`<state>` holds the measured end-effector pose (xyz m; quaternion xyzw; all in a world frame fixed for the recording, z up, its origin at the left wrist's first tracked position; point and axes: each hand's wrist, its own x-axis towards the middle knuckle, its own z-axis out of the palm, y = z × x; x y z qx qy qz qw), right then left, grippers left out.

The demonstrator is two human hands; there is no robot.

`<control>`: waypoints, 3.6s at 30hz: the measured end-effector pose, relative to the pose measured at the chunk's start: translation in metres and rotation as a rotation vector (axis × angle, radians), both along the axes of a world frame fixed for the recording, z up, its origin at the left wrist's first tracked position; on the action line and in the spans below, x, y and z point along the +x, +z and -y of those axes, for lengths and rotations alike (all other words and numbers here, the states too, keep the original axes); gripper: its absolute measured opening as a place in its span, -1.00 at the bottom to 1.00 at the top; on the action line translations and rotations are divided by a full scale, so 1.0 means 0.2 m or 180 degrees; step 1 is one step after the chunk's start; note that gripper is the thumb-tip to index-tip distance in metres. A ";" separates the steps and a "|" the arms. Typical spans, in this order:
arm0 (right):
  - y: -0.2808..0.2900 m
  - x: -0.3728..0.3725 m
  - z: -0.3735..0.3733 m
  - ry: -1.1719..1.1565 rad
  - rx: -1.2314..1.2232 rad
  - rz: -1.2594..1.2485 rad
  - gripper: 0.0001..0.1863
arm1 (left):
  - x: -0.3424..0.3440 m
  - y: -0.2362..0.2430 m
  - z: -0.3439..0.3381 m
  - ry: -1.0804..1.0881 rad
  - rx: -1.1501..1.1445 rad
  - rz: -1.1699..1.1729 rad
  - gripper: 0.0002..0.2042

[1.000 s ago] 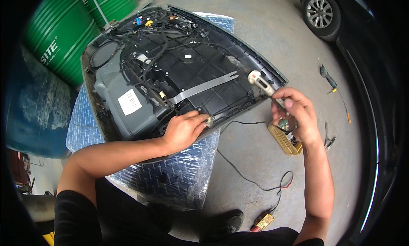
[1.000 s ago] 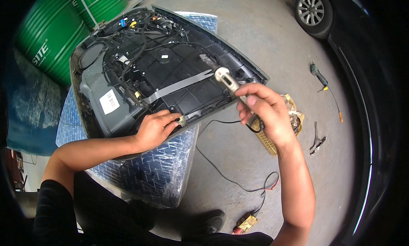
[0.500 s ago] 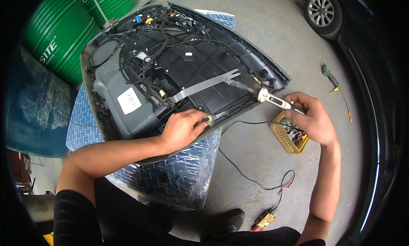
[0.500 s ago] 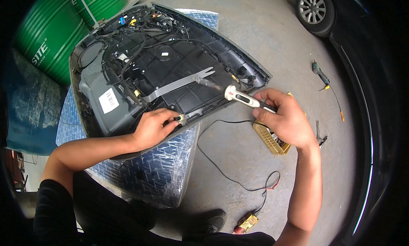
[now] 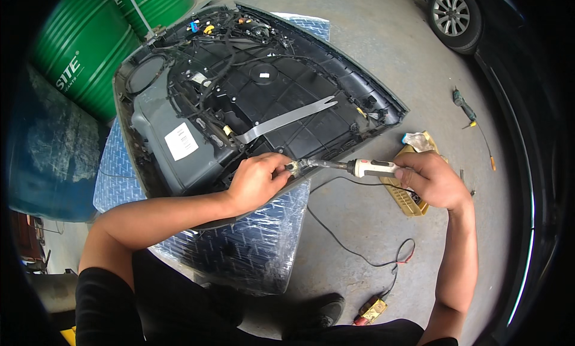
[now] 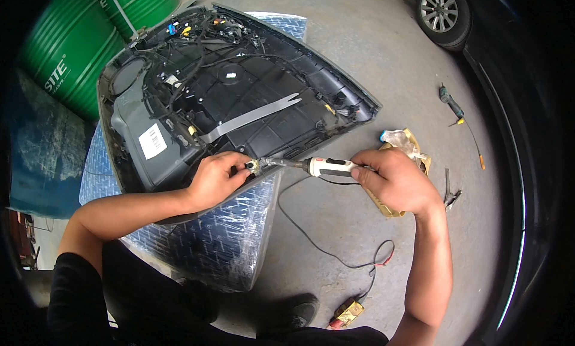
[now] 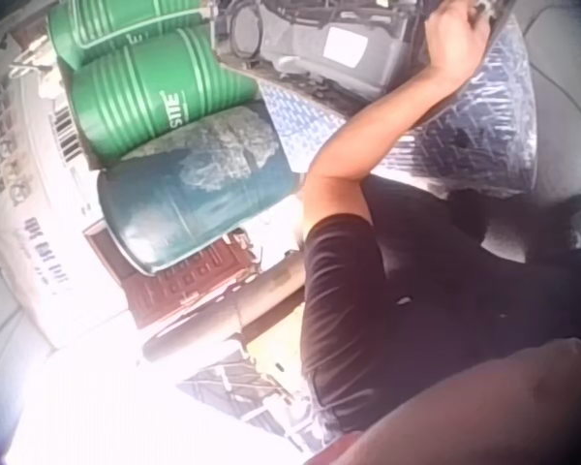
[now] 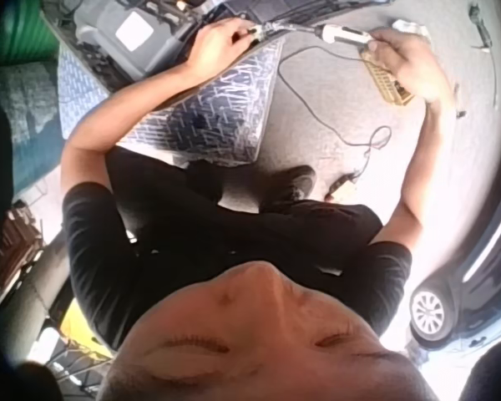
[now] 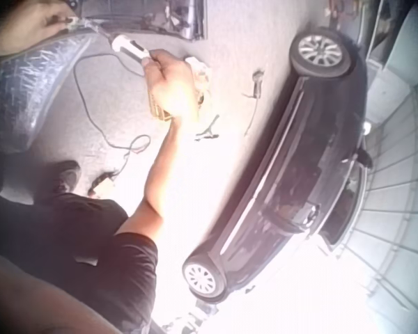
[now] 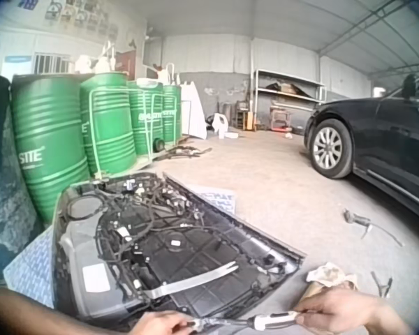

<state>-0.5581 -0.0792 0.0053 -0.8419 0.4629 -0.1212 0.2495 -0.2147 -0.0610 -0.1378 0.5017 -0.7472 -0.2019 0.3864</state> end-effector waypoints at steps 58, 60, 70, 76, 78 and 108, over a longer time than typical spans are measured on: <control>-0.04 0.05 -0.03 0.0346 -0.0504 -0.0330 -0.77 | -0.01 -0.02 0.02 -0.0098 0.0094 -0.0145 -0.80; -0.04 0.05 -0.03 0.0324 -0.0457 -0.0313 -0.77 | -0.01 -0.02 0.02 -0.0092 0.0088 -0.0136 -0.80; -0.05 0.05 -0.03 0.0298 -0.0315 -0.0299 -0.76 | 0.00 -0.02 0.02 -0.0108 0.0087 -0.0139 -0.80; -0.04 0.05 -0.04 0.0268 -0.0314 -0.0301 -0.76 | -0.02 0.02 0.01 -0.0014 0.0274 -0.0147 -0.82; -0.04 0.06 -0.04 0.0255 -0.0283 -0.0318 -0.76 | -0.02 0.02 0.01 -0.0006 0.0298 -0.0140 -0.81; -0.04 0.06 -0.04 0.0374 -0.0475 -0.0287 -0.76 | -0.01 0.03 0.02 -0.0034 0.0485 -0.0189 -0.83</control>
